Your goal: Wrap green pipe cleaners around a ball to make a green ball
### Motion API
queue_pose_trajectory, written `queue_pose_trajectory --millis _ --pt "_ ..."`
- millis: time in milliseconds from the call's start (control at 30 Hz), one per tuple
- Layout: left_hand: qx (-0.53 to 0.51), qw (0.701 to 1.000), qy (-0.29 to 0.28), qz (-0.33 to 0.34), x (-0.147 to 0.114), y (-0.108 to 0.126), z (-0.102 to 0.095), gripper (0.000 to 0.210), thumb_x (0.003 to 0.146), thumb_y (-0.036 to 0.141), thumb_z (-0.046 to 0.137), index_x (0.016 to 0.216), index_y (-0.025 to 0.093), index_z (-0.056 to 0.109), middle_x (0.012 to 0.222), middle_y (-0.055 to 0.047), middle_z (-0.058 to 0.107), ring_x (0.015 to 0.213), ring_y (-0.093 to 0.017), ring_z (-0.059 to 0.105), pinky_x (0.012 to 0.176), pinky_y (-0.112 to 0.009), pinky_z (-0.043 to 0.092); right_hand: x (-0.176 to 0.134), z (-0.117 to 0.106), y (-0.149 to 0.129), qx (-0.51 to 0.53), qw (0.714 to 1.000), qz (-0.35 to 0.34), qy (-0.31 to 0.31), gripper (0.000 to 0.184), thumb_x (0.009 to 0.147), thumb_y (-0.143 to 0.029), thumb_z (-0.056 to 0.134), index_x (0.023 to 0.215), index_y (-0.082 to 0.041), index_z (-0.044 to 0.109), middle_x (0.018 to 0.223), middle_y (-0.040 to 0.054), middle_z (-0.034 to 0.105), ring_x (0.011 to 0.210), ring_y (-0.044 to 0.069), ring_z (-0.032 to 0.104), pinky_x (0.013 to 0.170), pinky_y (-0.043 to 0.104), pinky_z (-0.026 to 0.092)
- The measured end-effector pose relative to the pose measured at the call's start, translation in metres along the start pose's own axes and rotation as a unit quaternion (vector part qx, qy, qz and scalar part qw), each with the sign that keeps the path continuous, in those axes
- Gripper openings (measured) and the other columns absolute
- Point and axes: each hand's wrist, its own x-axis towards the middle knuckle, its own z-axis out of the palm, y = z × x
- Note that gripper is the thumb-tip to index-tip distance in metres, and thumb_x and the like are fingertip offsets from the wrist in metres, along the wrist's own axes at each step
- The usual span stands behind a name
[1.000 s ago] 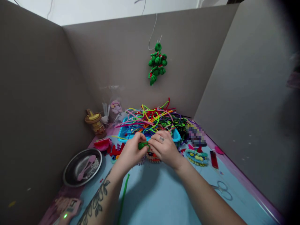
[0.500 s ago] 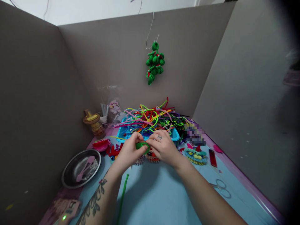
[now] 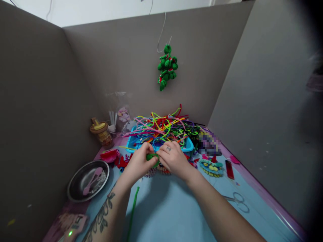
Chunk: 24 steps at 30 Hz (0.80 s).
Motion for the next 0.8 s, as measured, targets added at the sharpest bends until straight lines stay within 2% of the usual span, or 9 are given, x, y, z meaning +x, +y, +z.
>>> queue_pose_trajectory --millis 133,300,467,633,800 --pt "-0.012 1.0 -0.002 -0.009 0.0002 0.0009 -0.0012 0.018 0.07 0.017 0.057 0.081 0.02 0.043 0.074 0.005 0.049 0.066 -0.012 0.047 0.061 -0.022 0.038 -0.0006 0.0009 0.0022 0.021 1.0 0.005 0.0 0.012 0.087 -0.017 0.054 0.089 -0.018 0.066 0.088 0.0075 0.066 0.092 0.023 0.048 0.083 0.039 0.032" --pt "-0.108 0.993 -0.011 -0.046 0.0019 -0.0017 -0.0006 0.023 0.069 0.021 0.06 0.08 0.021 0.041 0.071 0.006 0.048 0.066 -0.011 0.05 0.059 -0.021 0.039 -0.0015 -0.0006 0.0074 0.058 0.998 0.015 0.031 0.013 0.089 -0.019 0.053 0.094 -0.02 0.065 0.09 0.0068 0.067 0.091 0.022 0.05 0.081 0.038 0.034" --pt "-0.142 0.988 -0.028 -0.059 0.0026 -0.0014 0.0005 0.024 0.069 0.021 0.06 0.082 0.021 0.04 0.071 0.006 0.049 0.065 -0.011 0.049 0.059 -0.021 0.039 -0.0006 -0.0003 0.0055 0.089 0.995 0.039 0.023 0.007 0.085 -0.017 0.056 0.087 -0.019 0.063 0.085 0.0061 0.066 0.09 0.022 0.051 0.082 0.037 0.034" --pt "-0.062 0.998 -0.002 -0.023 0.0023 -0.0005 0.0018 0.019 0.07 0.019 0.059 0.079 0.021 0.042 0.071 0.006 0.047 0.066 -0.011 0.049 0.061 -0.021 0.038 0.0014 0.0027 0.0047 0.148 0.984 0.094 0.007 0.01 0.08 -0.009 0.055 0.08 -0.018 0.059 0.083 0.0047 0.062 0.088 0.021 0.05 0.079 0.035 0.036" --pt "0.121 0.991 0.001 0.049 0.002 0.0015 0.0069 0.015 0.072 0.013 0.053 0.081 0.022 0.047 0.075 0.002 0.058 0.071 -0.016 0.055 0.067 -0.026 0.039 0.0022 0.0038 0.009 0.208 0.971 0.111 -0.026 0.017 0.077 -0.002 0.05 0.074 -0.019 0.055 0.081 0.0037 0.059 0.089 0.02 0.048 0.08 0.034 0.039"
